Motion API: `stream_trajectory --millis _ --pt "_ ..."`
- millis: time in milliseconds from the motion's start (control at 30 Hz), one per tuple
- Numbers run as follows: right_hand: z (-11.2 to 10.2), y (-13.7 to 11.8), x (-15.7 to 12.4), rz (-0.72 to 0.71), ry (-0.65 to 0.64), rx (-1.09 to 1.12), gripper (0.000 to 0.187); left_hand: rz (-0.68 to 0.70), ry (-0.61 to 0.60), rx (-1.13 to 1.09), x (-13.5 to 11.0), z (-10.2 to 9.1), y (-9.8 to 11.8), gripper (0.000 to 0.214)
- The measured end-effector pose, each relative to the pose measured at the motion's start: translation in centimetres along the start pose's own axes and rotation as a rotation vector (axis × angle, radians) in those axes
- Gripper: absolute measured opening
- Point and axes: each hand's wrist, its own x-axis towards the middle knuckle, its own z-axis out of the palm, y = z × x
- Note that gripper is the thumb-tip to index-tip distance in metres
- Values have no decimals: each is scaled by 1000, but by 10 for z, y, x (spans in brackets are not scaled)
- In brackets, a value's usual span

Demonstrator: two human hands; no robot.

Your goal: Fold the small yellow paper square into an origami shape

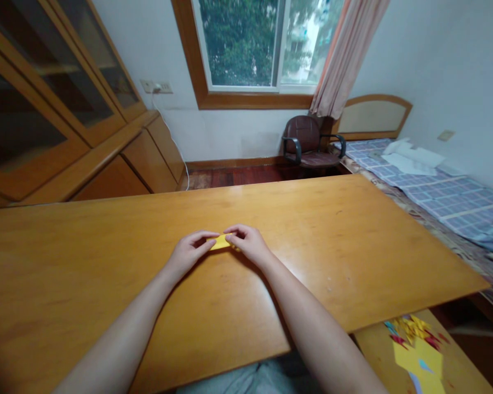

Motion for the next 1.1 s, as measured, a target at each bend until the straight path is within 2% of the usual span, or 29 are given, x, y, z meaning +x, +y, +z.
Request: stream_trajectory --millis 867,1100 --pt "0 2 0 -23 -1 -21 27 9 16 37 0 0 3 26" --pt "1 -3 -2 -55 -46 -142 31 29 13 42 0 0 6 23"
